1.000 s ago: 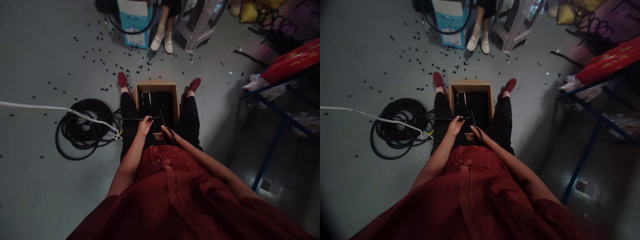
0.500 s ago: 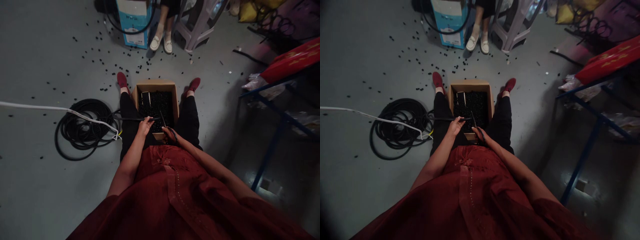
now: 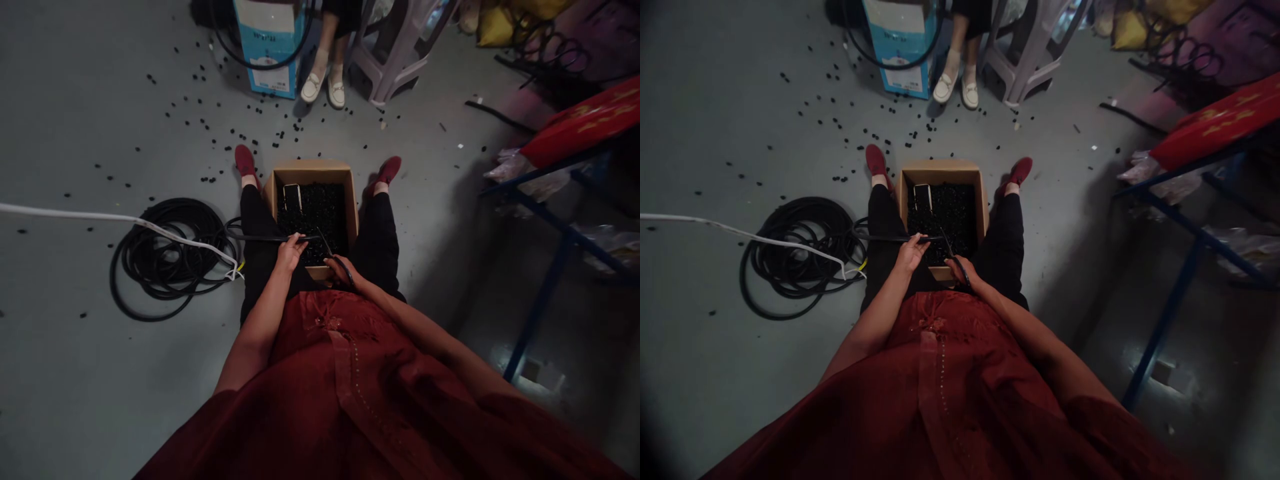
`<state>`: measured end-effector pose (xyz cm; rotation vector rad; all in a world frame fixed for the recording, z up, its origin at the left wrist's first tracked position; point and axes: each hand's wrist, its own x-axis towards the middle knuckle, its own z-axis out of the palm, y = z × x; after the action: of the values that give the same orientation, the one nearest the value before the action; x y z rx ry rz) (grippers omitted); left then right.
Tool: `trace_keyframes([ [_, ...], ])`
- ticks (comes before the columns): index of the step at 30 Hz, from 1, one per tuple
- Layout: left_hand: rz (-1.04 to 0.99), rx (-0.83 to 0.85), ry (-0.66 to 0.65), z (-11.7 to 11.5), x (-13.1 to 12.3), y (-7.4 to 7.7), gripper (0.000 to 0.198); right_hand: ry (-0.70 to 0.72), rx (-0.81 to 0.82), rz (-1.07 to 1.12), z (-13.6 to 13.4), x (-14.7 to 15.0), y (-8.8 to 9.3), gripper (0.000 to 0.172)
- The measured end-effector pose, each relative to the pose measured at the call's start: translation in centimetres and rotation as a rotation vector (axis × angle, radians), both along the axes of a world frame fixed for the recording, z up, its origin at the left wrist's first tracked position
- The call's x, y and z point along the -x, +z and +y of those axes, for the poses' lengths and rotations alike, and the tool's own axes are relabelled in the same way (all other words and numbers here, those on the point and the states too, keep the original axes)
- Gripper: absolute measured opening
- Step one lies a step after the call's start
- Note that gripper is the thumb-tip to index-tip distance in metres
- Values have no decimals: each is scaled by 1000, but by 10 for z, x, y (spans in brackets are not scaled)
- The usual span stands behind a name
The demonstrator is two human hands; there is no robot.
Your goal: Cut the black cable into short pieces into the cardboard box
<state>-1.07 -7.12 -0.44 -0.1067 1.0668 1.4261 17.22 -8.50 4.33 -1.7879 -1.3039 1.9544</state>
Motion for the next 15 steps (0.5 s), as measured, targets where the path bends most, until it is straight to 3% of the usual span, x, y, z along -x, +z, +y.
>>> trace_keyframes([
  [9,-26,-21,31,1,3,2,11,36,-37,28,-3,-11,-18,33],
  [15,-42,-24,45,1,5,2,10,10,37,105,-6,-16,-6,41],
])
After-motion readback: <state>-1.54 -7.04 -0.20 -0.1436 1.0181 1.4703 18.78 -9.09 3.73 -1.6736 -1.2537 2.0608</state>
